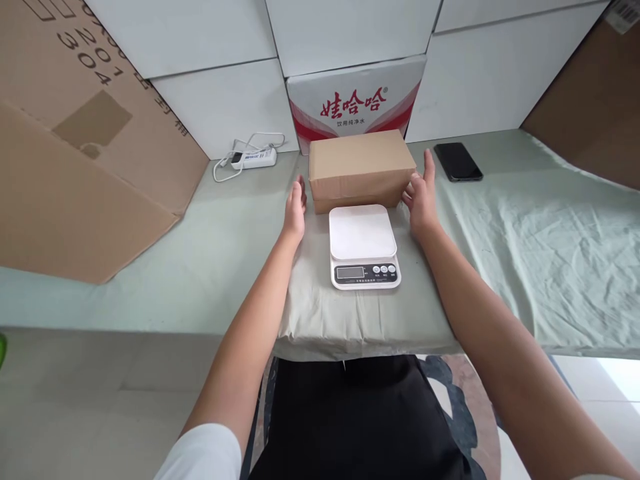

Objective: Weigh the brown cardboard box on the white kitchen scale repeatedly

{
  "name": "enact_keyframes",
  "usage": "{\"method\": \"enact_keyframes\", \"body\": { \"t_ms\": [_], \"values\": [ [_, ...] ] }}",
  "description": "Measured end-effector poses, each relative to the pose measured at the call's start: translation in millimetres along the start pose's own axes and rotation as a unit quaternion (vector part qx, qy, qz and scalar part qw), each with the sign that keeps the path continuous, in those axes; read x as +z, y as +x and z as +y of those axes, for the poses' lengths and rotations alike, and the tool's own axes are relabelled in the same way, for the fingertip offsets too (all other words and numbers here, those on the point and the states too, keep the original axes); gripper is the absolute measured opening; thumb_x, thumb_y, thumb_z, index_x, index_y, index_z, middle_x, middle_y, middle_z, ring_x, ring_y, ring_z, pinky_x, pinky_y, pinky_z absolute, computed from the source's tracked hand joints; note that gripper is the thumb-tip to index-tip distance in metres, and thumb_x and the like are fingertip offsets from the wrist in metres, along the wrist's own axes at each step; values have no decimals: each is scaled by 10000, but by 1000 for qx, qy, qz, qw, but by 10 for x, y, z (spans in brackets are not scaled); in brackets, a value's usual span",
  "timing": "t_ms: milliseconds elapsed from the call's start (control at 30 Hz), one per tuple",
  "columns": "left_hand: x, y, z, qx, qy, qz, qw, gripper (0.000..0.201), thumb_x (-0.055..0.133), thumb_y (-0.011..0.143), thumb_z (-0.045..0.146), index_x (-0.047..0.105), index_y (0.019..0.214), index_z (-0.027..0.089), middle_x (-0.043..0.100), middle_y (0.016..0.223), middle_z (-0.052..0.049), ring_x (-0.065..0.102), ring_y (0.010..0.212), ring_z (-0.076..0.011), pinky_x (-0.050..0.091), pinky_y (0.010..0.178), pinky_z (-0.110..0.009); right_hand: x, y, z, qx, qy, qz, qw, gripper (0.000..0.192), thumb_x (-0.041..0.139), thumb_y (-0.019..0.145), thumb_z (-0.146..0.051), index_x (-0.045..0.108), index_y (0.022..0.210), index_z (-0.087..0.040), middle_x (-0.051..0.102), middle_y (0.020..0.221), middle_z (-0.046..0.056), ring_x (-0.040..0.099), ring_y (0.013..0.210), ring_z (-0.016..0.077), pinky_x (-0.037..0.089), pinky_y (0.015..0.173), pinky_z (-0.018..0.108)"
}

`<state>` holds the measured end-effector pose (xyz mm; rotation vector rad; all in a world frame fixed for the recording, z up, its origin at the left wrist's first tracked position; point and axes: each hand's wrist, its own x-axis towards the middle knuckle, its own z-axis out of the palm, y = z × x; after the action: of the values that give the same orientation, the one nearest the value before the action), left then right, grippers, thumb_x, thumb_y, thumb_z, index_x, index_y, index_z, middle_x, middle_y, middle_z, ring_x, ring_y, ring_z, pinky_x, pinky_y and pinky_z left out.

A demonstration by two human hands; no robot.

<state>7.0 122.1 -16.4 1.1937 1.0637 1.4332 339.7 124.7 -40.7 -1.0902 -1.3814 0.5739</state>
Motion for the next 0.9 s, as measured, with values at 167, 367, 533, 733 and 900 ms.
{"method": "enact_keyframes", "body": {
  "t_ms": [167, 367, 533, 733, 900],
  "values": [
    [97, -91, 9, 10, -6, -72, 997, 1024, 553, 827, 1053, 742, 1442, 256, 687, 1683, -146, 446, 1744, -415, 404, 1437, -603, 152, -25, -91, 60, 44, -16, 997, 1179, 648, 785, -1001, 283, 1750, -430, 372, 1911, -78, 424, 1705, 289, 367, 1468, 628],
    [177, -81, 68, 60, -19, -53, 997, 972, 595, 846, 1024, 753, 1419, 255, 723, 1634, -137, 432, 1756, -389, 374, 1454, -559, 242, -63, -366, 4, 28, -2, 1000, 1139, 599, 819, -971, 318, 1746, -371, 337, 1919, 30, 339, 1778, 355, 327, 1453, 721],
    [149, -370, 429, 119, 9, -37, 992, 957, 551, 904, 998, 695, 1527, 285, 703, 1646, -120, 464, 1737, -368, 382, 1444, -519, 116, -149, -967, -88, -47, 7, 995, 1038, 461, 894, -1014, 356, 1753, -441, 365, 1901, 1, 241, 1831, 366, 277, 1497, 678],
    [31, -1206, 781, 110, 70, -48, 990, 717, 567, 1051, 797, 693, 1541, 290, 776, 1515, -114, 603, 1602, -375, 489, 1357, -512, -211, -689, -1325, -108, -61, -15, 992, 981, 572, 899, -966, 408, 1732, -473, 430, 1866, 13, 287, 1807, 424, 390, 1436, 711],
    [5, -1479, 694, 121, 77, -53, 988, 680, 502, 1082, 773, 729, 1514, 300, 785, 1502, -111, 600, 1607, -366, 450, 1388, -505, -247, -1066, -1169, -114, -54, 12, 992, 932, 570, 916, -940, 376, 1735, -540, 420, 1860, -17, 342, 1778, 423, 486, 1365, 713]
  ]
}}
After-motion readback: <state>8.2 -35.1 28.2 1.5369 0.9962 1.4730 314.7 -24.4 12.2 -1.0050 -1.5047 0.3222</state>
